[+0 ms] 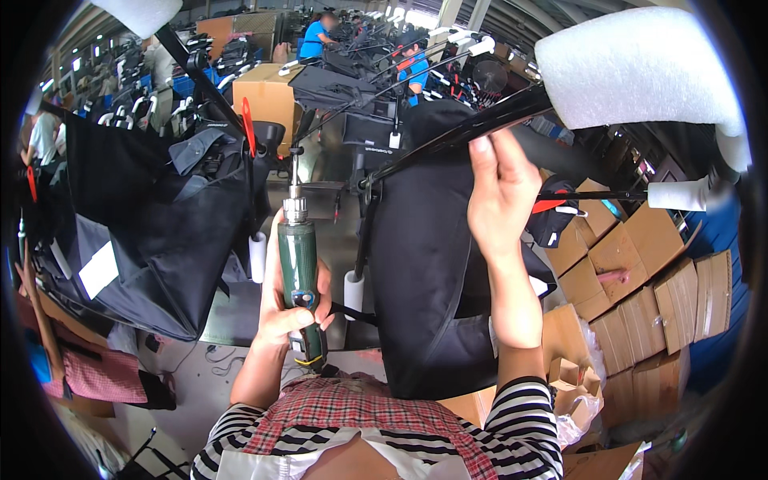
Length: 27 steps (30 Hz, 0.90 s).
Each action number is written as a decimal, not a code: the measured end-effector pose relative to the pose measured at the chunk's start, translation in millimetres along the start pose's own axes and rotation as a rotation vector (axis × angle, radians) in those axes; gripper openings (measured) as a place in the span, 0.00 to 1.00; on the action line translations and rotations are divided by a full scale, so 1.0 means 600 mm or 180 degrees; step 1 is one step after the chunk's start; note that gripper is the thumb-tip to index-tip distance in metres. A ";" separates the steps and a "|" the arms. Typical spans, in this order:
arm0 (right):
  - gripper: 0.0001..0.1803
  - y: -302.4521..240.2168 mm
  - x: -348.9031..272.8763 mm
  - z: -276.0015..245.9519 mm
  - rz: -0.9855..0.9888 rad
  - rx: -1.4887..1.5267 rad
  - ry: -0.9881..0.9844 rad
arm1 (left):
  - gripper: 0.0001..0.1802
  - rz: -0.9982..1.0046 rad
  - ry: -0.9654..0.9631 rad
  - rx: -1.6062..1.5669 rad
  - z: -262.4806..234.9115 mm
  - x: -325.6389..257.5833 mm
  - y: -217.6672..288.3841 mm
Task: The person uses a handheld electric screwdriver to attach black plastic fasteners to a black fabric bag mounted on a stand. They repeatedly pick fasteners from a nearby box, position them on the bag, and drive them in with the tool.
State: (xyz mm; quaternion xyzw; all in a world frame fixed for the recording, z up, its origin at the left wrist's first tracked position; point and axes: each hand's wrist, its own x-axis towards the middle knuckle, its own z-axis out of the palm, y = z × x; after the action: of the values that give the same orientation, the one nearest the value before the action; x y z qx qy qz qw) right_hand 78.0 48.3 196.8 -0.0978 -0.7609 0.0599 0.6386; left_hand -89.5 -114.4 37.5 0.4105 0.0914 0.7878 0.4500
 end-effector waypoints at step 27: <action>0.17 0.002 0.049 -0.042 -0.0623 0.0568 -0.1284 | 0.75 -0.1228 -0.0904 0.0457 0.106 0.024 0.045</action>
State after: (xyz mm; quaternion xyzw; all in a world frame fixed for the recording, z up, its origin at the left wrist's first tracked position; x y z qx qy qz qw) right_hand 98.1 55.1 229.3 0.0472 -0.8706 0.0829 0.4826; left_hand -63.8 -133.1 100.2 0.5230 0.1596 0.6133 0.5700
